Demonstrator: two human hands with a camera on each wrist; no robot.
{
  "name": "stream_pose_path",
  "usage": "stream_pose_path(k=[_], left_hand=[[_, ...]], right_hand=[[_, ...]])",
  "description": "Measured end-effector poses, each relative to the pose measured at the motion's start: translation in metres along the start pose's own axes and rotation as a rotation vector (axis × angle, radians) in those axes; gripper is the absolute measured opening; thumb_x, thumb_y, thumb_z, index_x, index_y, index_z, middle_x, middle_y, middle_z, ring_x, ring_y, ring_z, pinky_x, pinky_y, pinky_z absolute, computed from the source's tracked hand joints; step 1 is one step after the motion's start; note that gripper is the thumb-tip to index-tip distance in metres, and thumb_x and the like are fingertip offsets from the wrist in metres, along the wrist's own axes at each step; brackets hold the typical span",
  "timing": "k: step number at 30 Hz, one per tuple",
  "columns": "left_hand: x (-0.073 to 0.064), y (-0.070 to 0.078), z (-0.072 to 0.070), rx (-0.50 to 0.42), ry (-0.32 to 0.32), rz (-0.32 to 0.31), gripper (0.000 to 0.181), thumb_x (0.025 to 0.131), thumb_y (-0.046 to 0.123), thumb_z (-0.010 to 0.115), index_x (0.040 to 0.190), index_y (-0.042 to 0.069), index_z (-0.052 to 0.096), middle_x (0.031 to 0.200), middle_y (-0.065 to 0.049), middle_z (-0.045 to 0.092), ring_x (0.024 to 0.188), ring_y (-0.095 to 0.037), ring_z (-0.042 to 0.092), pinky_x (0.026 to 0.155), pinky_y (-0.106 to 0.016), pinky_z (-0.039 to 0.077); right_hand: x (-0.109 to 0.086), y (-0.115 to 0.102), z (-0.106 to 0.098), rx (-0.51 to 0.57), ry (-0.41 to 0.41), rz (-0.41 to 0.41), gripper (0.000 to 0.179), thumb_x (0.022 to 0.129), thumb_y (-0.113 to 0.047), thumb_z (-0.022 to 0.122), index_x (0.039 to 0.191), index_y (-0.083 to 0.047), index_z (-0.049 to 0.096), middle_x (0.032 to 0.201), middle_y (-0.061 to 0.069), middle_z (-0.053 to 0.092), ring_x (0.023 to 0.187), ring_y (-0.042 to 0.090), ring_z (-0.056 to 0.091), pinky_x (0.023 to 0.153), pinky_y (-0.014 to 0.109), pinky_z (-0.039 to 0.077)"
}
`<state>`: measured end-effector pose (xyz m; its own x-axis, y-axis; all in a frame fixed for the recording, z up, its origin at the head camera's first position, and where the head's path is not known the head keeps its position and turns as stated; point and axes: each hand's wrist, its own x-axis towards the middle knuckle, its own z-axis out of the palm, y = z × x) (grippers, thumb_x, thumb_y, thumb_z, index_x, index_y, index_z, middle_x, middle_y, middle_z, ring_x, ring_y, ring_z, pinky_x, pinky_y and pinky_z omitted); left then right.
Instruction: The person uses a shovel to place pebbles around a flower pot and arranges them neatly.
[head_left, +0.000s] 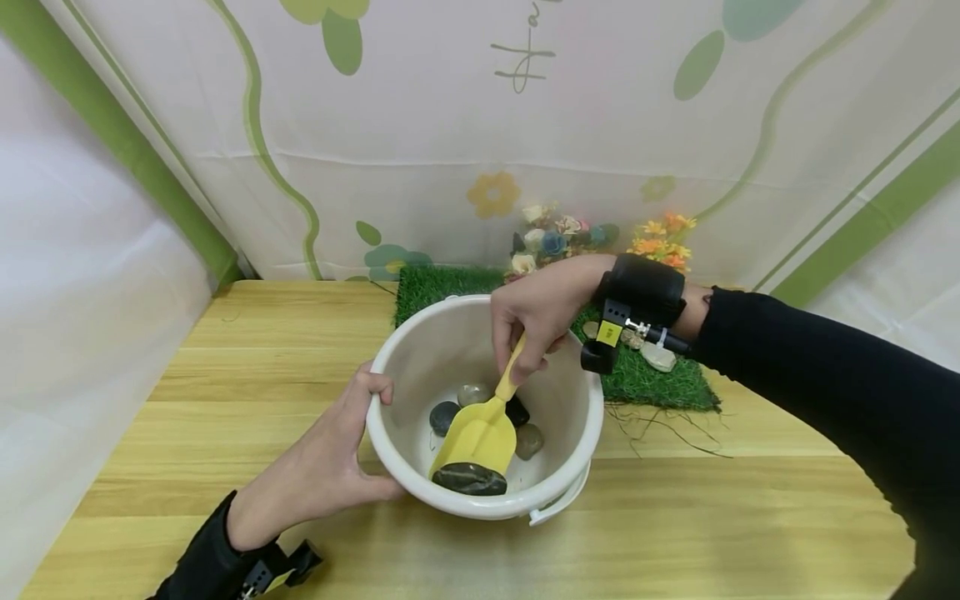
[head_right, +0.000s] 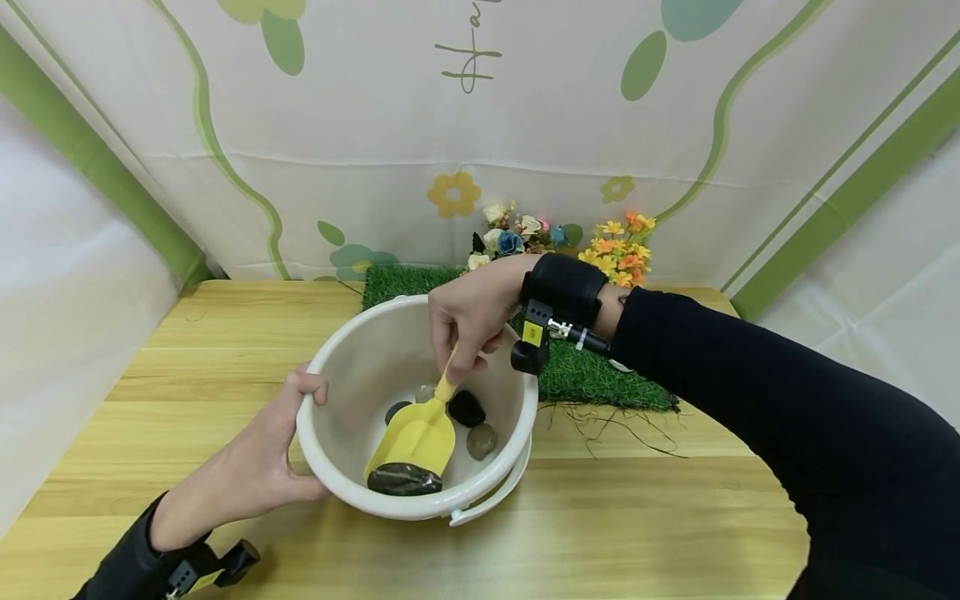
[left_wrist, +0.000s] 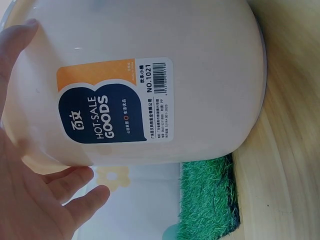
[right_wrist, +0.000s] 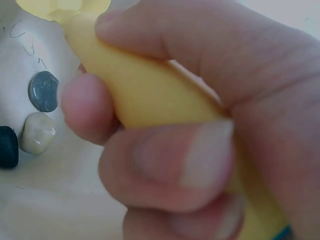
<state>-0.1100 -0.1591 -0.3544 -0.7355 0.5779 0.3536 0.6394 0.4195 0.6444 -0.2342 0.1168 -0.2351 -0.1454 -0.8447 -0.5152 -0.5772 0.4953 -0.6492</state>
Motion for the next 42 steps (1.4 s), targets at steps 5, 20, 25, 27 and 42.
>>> stream_pose_path(k=[5, 20, 25, 27, 42], left_hand=[[0.000, 0.000, 0.000, -0.005, 0.001, 0.006, 0.076, 0.061, 0.039, 0.082, 0.107, 0.013, 0.028, 0.136, -0.006, 0.029, 0.116, -0.022, 0.039, 0.077, -0.034, 0.048], [0.001, 0.000, 0.000, -0.024, 0.000, 0.005, 0.075, 0.061, 0.037, 0.082, 0.107, 0.013, 0.028, 0.138, -0.006, 0.027, 0.118, -0.024, 0.038, 0.076, -0.033, 0.049], [0.001, -0.001, 0.001, -0.023, 0.000, 0.009, 0.074, 0.062, 0.037, 0.082, 0.107, 0.014, 0.028, 0.138, -0.006, 0.028, 0.119, -0.024, 0.037, 0.077, -0.034, 0.048], [0.002, -0.001, 0.001, -0.028, -0.001, 0.009, 0.074, 0.062, 0.036, 0.082, 0.107, 0.014, 0.028, 0.138, -0.006, 0.028, 0.118, -0.024, 0.037, 0.077, -0.034, 0.048], [0.001, 0.000, 0.001, -0.017, -0.004, 0.006, 0.076, 0.059, 0.033, 0.083, 0.108, 0.012, 0.028, 0.134, -0.006, 0.030, 0.114, -0.023, 0.040, 0.077, -0.033, 0.048]], right_hand=[[-0.005, 0.001, -0.001, 0.011, 0.011, -0.020, 0.009, 0.085, -0.026, 0.065, 0.090, -0.024, 0.073, 0.063, 0.001, 0.062, 0.045, 0.019, 0.042, 0.044, 0.028, 0.037], [-0.015, 0.008, 0.001, 0.081, 0.023, 0.006, 0.014, 0.086, -0.031, 0.064, 0.092, -0.022, 0.072, 0.063, 0.007, 0.061, 0.043, 0.017, 0.043, 0.042, 0.026, 0.039], [-0.019, 0.010, 0.000, 0.083, 0.027, -0.001, 0.014, 0.087, -0.032, 0.063, 0.093, -0.023, 0.072, 0.064, 0.007, 0.061, 0.043, 0.020, 0.044, 0.041, 0.029, 0.040], [-0.022, 0.011, 0.000, 0.084, 0.032, -0.002, 0.014, 0.087, -0.031, 0.062, 0.093, -0.024, 0.072, 0.064, 0.007, 0.061, 0.043, 0.021, 0.044, 0.041, 0.030, 0.040], [-0.025, 0.010, 0.002, 0.122, 0.034, -0.034, 0.013, 0.088, -0.030, 0.062, 0.093, -0.023, 0.072, 0.063, 0.009, 0.060, 0.041, 0.021, 0.044, 0.039, 0.029, 0.040]])
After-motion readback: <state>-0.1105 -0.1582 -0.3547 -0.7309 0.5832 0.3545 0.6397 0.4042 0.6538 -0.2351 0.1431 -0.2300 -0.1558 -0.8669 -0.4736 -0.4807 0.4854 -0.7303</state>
